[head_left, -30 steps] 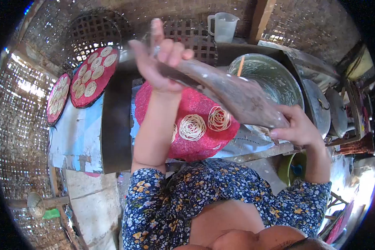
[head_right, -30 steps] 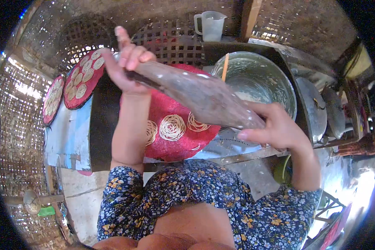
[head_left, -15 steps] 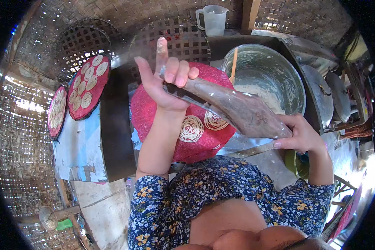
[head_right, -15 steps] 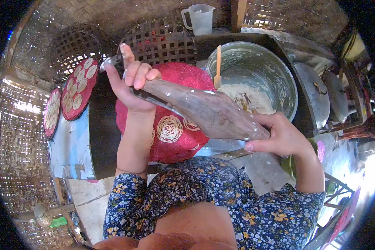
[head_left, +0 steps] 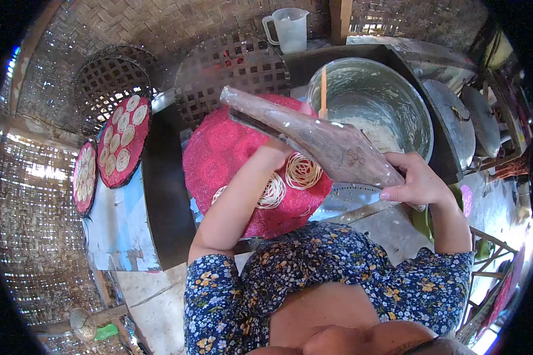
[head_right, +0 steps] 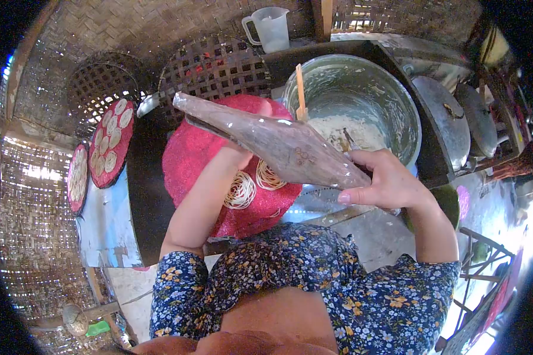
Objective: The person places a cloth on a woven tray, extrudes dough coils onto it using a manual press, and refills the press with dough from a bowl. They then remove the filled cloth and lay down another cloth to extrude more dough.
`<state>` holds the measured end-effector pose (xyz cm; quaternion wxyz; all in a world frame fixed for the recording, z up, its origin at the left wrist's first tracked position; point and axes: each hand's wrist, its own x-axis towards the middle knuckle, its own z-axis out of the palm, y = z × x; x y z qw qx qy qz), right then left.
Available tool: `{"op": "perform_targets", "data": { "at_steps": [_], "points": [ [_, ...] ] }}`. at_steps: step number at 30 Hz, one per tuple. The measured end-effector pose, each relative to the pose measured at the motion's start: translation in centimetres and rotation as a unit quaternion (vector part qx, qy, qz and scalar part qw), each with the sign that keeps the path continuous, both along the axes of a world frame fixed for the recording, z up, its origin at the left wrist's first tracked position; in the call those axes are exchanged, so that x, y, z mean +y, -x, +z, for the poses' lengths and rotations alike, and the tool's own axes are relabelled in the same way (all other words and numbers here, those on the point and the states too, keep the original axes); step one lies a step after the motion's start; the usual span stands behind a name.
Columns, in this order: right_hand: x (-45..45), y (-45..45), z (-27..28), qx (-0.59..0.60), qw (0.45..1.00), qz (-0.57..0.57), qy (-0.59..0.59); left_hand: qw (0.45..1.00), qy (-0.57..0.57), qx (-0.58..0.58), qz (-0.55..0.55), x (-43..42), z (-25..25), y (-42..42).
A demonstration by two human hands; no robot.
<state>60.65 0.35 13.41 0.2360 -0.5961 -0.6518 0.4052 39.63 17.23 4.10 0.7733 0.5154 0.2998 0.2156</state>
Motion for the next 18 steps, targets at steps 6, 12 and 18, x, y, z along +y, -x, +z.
{"op": "perform_targets", "data": {
  "at_steps": [6, 12, 18],
  "points": [
    [0.2, -0.4, -0.5, -0.003, 1.000, -0.004, -0.005, 0.999, -0.011, 0.026, -0.033, -2.4, 0.1, 0.1],
    [0.6, -0.7, -1.4, 0.039, 0.999, -0.027, -0.003, 0.999, -0.028, 0.046, 0.004, -2.1, -2.5, 0.2],
    [0.7, -0.6, -0.9, 0.119, 0.983, -0.100, 0.095, 0.938, -0.214, 0.266, -0.055, -0.1, -4.7, 2.0]
  ]
}}
